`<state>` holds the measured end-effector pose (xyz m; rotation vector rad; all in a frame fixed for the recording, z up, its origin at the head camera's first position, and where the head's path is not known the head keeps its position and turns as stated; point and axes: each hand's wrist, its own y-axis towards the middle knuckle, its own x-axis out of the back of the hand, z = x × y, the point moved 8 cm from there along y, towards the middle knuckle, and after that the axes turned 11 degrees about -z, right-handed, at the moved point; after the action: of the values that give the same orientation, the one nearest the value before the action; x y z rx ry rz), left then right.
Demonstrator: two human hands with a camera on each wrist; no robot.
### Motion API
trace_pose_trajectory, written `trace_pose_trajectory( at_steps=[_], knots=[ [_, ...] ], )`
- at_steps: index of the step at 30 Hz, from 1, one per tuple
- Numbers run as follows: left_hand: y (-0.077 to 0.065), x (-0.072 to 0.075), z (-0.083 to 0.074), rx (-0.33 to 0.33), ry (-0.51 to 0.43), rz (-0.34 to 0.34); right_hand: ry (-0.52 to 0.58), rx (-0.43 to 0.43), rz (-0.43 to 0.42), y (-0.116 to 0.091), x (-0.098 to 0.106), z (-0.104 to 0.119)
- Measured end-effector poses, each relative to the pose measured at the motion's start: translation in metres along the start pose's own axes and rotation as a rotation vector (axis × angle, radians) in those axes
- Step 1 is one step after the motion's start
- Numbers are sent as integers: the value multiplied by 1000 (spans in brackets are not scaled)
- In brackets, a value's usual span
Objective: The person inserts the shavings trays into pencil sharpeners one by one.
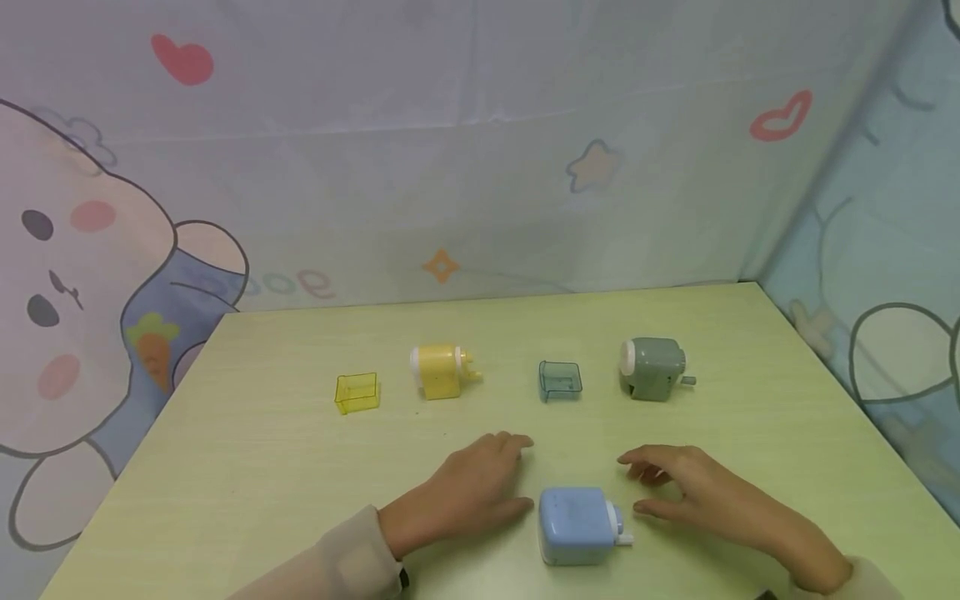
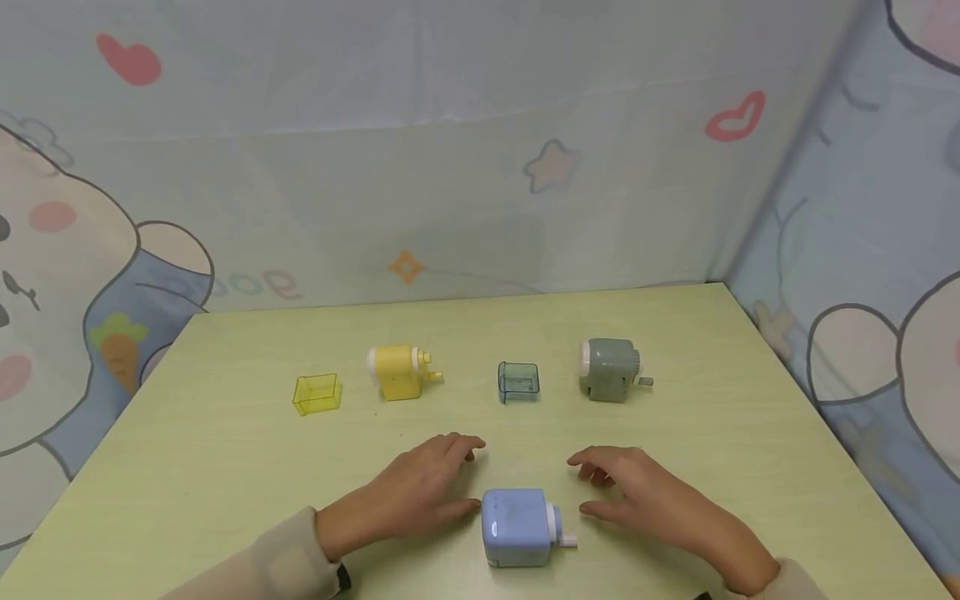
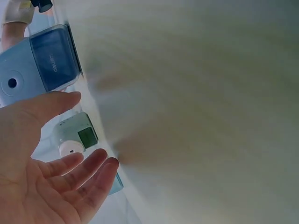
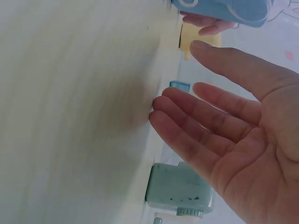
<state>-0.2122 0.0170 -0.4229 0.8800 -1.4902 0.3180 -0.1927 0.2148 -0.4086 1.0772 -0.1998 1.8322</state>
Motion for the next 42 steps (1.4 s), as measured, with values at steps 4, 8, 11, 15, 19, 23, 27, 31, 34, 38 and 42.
trace_pose_trajectory(
  at_steps=[4,8,11,15,19,23,27,31,34,38,42],
  knots=[
    [3,1,2,2,-6,-26,-33,10,-14,3,6,-5],
    [7,2,5,24,-3,-46,-53,11,-22,8,12,-11],
    [10,1,8,52,10,-51,-57,0,-30,11,18,-17],
    [13,0,11,80,26,-54,-69,-3,-49,14,25,-26],
    [16,0,13,97,10,-61,-80,17,-54,16,30,-33],
    [19,1,14,114,-14,-69,-89,3,-53,18,35,-40],
    [23,0,15,136,-21,-60,-106,-18,-72,19,39,-46],
    [29,-2,18,168,-29,-47,-120,-37,-113,18,46,-52],
    [33,-3,20,196,-41,-38,-123,-76,-127,17,50,-59],
    [37,-6,21,215,-44,-25,-132,-115,-146,16,55,-67],
    [41,-6,23,216,-33,-30,-148,-140,-170,14,61,-74]
  ],
)
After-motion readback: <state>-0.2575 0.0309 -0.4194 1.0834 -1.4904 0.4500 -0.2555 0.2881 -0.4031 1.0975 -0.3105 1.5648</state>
